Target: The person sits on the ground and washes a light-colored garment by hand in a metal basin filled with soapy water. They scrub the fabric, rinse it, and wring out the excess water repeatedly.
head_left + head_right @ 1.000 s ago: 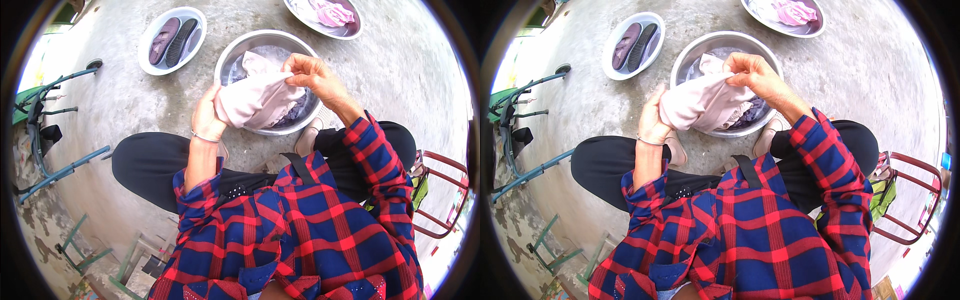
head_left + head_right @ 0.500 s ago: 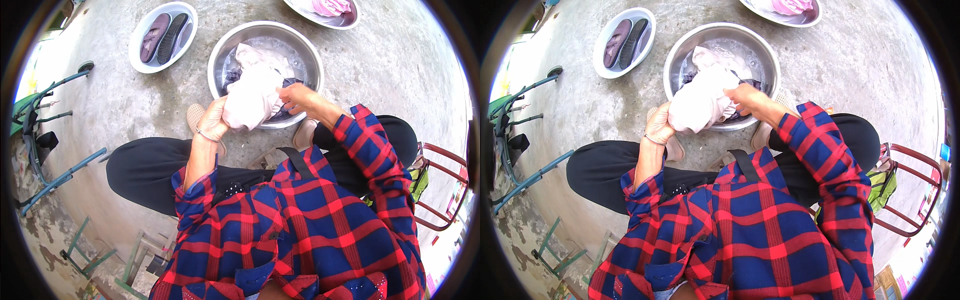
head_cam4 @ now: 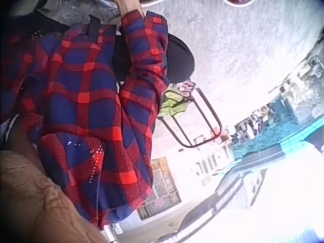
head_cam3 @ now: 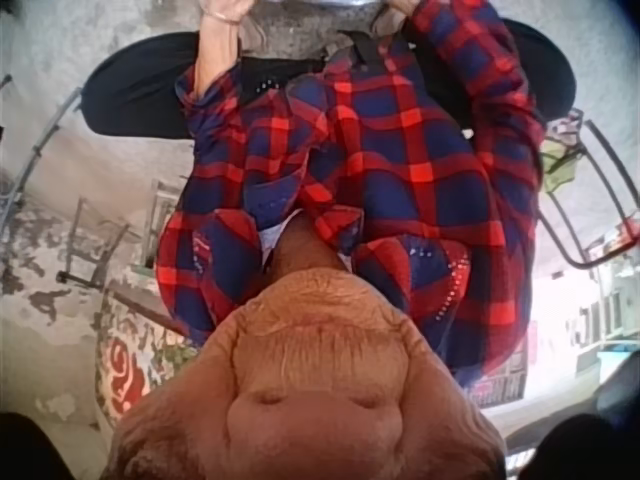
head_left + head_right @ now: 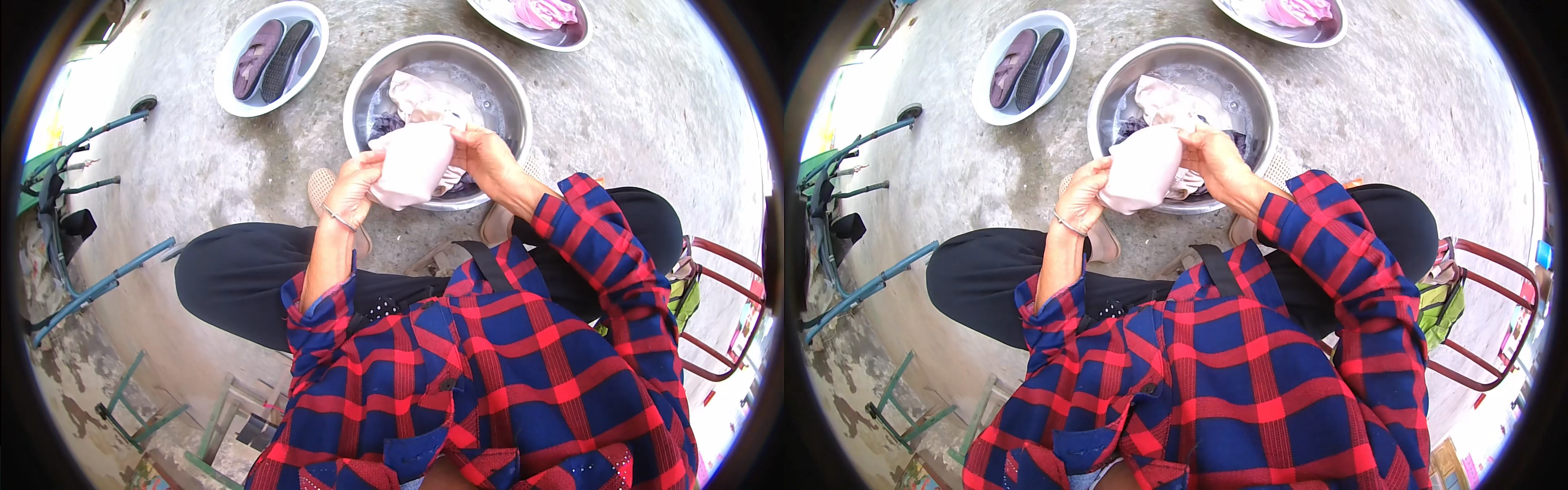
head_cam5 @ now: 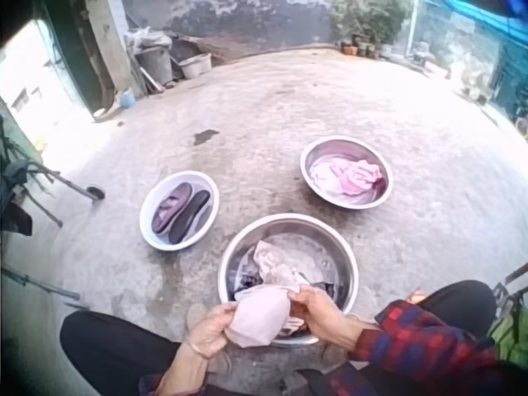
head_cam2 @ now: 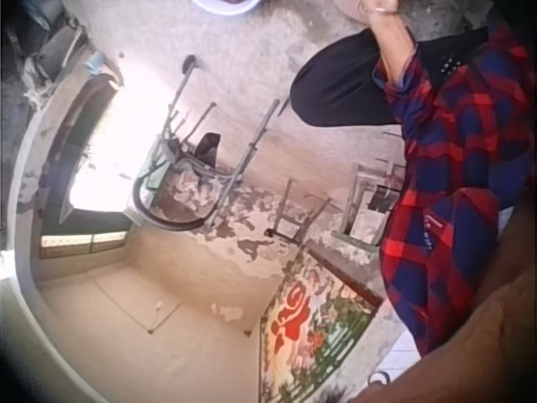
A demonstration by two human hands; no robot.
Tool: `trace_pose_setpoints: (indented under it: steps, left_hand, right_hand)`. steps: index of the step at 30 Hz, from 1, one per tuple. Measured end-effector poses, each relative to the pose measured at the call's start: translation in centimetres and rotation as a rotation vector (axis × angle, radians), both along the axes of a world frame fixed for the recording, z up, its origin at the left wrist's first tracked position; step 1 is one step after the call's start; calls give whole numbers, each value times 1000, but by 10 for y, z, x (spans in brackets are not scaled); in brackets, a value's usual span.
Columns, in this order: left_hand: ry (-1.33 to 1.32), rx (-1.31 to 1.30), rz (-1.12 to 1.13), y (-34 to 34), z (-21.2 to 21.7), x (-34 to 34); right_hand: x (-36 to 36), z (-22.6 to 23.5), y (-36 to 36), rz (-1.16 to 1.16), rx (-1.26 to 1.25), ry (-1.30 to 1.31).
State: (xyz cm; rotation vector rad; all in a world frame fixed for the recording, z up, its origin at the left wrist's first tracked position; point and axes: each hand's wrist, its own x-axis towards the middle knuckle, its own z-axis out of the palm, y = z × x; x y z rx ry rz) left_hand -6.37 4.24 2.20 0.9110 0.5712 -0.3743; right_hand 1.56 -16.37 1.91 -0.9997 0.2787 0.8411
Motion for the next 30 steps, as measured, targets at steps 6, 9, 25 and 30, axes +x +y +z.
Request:
trace_pose_setpoints:
  steps: [6,9,25,30]
  left_hand:
    - [63,338,-314,0,-14,1]
    - [40,286,-212,-5,-8,5]
    - [-57,198,259,13,-19,36]
    - [-167,-55,351,19,-11,40]
  right_hand:
    - [1,5,-6,-107,39,70]
    - [2,-1,-8,-167,17,15]
    - [17,1,-27,-361,-209,60]
    - [21,-8,-40,-382,-231,55]
